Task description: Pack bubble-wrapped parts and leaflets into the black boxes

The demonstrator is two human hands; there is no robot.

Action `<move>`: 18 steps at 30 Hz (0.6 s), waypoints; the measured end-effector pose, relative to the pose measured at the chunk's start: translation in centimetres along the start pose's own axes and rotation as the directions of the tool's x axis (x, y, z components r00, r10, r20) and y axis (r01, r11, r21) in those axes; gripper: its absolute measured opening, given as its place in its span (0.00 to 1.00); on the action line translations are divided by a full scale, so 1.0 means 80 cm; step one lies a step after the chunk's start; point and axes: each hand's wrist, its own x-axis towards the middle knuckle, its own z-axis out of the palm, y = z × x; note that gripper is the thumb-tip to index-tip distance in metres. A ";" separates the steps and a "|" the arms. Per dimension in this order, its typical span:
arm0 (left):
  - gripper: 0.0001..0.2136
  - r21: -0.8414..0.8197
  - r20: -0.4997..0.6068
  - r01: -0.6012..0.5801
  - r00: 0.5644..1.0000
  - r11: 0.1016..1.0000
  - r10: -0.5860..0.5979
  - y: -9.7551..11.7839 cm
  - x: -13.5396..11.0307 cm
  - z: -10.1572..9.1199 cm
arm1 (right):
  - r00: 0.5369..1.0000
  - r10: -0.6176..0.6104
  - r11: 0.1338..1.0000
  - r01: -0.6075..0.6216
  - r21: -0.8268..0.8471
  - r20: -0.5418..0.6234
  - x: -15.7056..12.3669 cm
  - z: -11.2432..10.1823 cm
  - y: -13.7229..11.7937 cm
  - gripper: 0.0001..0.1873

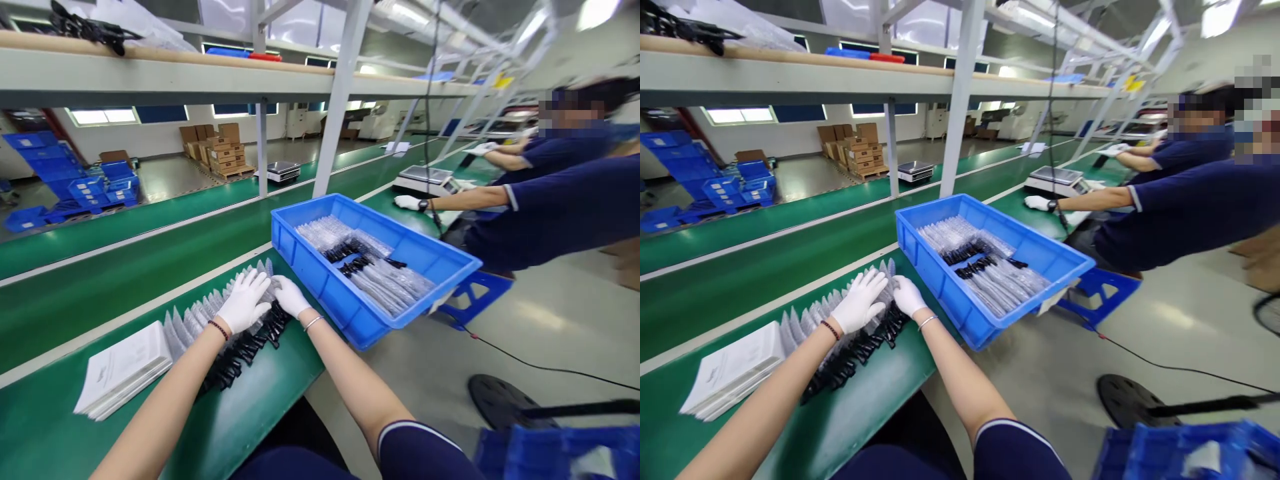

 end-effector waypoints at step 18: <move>0.18 0.018 0.045 -0.127 0.991 0.992 0.126 0.009 0.062 0.040 | 0.887 0.426 0.567 -0.415 -0.711 -0.178 0.063 -0.355 0.094 0.14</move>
